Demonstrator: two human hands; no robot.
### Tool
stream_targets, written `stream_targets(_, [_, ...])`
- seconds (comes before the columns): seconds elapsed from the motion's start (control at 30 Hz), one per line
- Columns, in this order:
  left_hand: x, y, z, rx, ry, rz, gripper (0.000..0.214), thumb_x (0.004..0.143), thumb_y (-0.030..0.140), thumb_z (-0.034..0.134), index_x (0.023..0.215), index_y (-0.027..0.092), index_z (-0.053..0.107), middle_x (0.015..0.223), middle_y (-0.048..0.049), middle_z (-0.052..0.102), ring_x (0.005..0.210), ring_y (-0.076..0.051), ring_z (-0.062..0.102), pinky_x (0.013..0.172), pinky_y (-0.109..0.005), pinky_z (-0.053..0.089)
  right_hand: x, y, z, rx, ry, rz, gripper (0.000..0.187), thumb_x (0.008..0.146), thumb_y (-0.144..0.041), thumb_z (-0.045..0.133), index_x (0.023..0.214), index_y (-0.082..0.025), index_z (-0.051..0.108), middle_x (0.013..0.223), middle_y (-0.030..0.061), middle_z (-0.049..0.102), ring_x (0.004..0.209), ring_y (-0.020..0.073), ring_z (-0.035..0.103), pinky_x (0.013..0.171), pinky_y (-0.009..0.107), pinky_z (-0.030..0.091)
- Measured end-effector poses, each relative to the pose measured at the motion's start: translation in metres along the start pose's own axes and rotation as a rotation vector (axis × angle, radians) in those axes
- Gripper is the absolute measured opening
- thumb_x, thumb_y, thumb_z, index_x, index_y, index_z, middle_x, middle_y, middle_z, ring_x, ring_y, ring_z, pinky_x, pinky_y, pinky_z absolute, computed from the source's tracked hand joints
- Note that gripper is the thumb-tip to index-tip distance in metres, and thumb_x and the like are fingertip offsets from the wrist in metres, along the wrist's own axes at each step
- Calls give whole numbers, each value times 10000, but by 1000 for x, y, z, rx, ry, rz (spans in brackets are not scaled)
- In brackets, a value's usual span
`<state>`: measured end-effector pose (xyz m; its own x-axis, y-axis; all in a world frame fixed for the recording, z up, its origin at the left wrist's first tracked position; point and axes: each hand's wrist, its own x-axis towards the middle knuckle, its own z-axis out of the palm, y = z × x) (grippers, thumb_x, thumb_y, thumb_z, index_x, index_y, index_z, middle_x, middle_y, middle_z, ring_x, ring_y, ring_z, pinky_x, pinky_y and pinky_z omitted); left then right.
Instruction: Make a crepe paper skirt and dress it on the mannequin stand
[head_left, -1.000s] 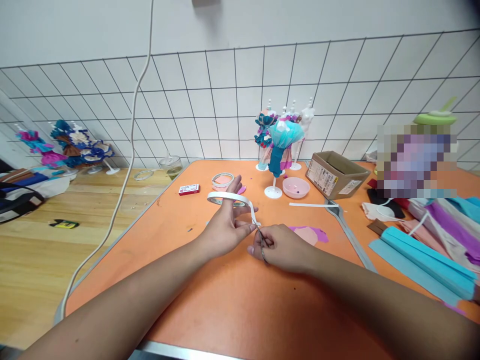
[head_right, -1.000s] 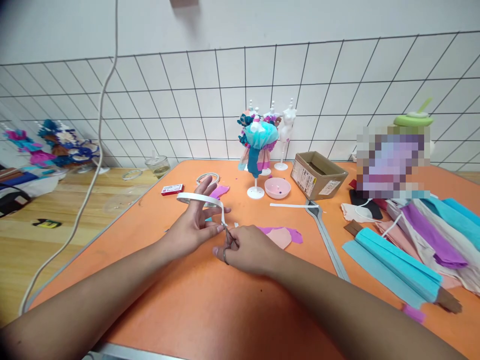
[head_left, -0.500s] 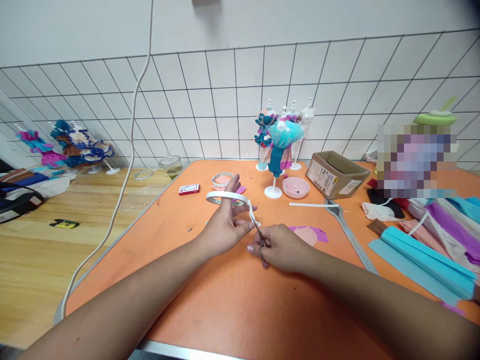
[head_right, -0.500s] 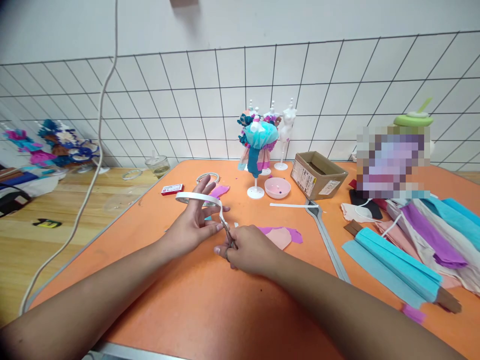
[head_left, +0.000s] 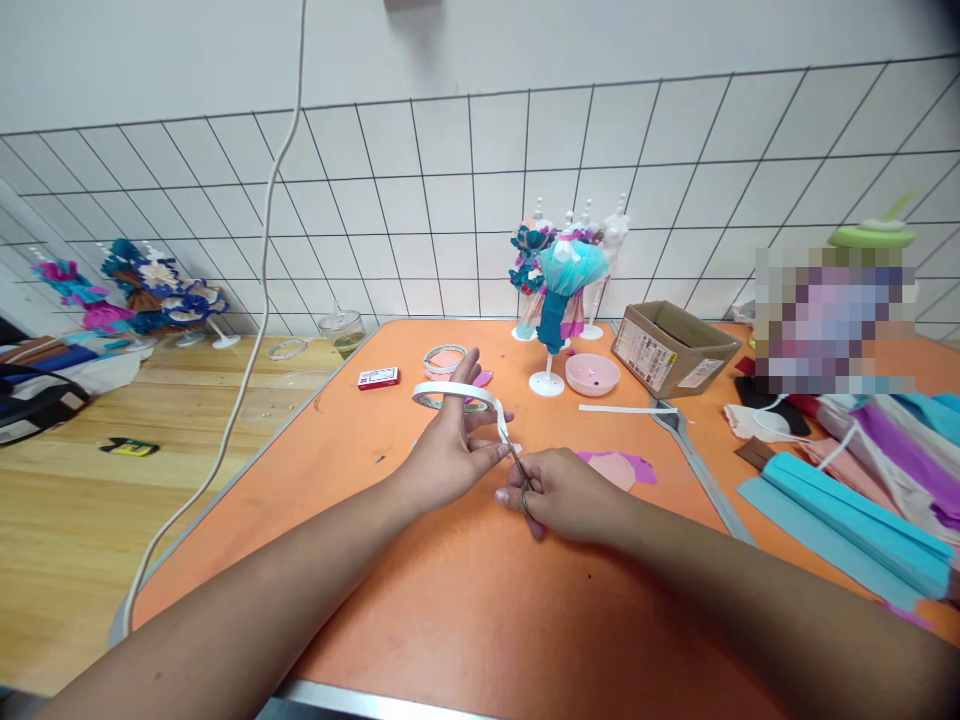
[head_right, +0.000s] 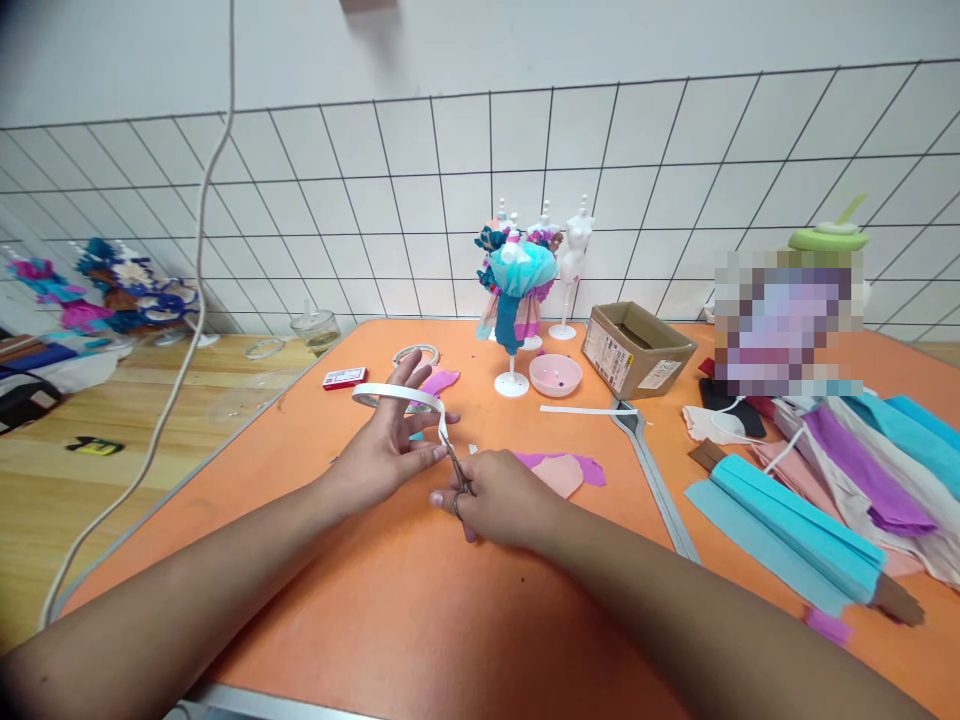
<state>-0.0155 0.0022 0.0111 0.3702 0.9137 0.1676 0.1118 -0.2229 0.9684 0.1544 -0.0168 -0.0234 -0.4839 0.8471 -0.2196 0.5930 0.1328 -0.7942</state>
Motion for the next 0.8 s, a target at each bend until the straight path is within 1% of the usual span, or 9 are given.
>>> stream_targets(0.13, [2, -2, -5, -38, -27, -40, 1051, 711, 96, 673, 1432, 496, 22, 1556, -89, 44, 1169, -292, 526, 786, -389, 544, -1, 1, -10, -75, 25, -59, 302, 802, -498, 567, 857, -203, 596, 725, -9, 644, 633, 128, 547, 556, 225, 375])
stream_targets(0.2, [4, -4, -8, -96, -48, -63, 1057, 704, 100, 687, 1428, 504, 32, 1549, -84, 64, 1162, -294, 533, 828, -421, 531, -2, 1, -16, -79, 1, -68, 304, 786, -490, 591, 900, -208, 594, 812, -5, 633, 690, 134, 552, 589, 231, 385])
stream_targets(0.27, [6, -6, -11, -153, -69, -84, 1054, 700, 108, 696, 1426, 509, 45, 1541, -79, 83, 1156, -292, 542, 864, -443, 517, -3, 1, -20, -71, -36, -66, 301, 785, -472, 597, 933, -210, 594, 849, -2, 628, 720, 139, 555, 606, 236, 388])
stream_targets(0.4, [9, -8, -13, -211, -102, -122, 1071, 678, 92, 706, 1427, 504, 61, 1539, -89, 75, 1143, -294, 553, 867, -455, 516, -3, 4, -24, -68, -105, -56, 329, 785, -513, 583, 879, -199, 602, 807, -2, 629, 701, 141, 546, 591, 239, 374])
stream_targets(0.47, [9, -9, -12, -201, -112, -128, 1076, 676, 84, 703, 1427, 506, 58, 1541, -91, 66, 1136, -292, 556, 852, -450, 525, -2, 5, -24, -39, -168, -28, 355, 803, -545, 544, 846, -196, 595, 780, -3, 639, 667, 136, 539, 561, 236, 361])
stream_targets(0.53, [9, -8, -11, -170, -112, -112, 1079, 678, 82, 701, 1422, 517, 51, 1546, -79, 44, 1133, -286, 556, 837, -441, 534, -3, 5, -23, -30, -193, 2, 382, 806, -570, 521, 834, -196, 593, 779, 1, 649, 651, 137, 540, 538, 237, 350])
stream_targets(0.63, [8, -7, -9, -151, -107, -88, 1089, 680, 88, 705, 1411, 540, 37, 1552, -57, 12, 1134, -284, 548, 816, -435, 549, -5, 2, -22, -104, -139, 21, 404, 760, -596, 561, 839, -202, 605, 795, 8, 649, 680, 157, 558, 546, 246, 350])
stream_targets(0.73, [6, -6, -8, -174, -116, -85, 1086, 681, 101, 713, 1408, 548, 40, 1547, -50, 51, 1136, -286, 540, 800, -434, 559, -10, -3, -22, -217, -101, 17, 394, 738, -589, 580, 902, -230, 595, 831, 5, 651, 724, 179, 581, 564, 256, 354])
stream_targets(0.8, [6, -7, -9, -189, -130, -91, 1078, 681, 102, 715, 1409, 546, 56, 1545, -52, 72, 1134, -284, 541, 792, -425, 561, -13, -6, -22, -309, -85, 22, 382, 731, -582, 579, 908, -243, 573, 842, -1, 653, 720, 187, 589, 552, 259, 343])
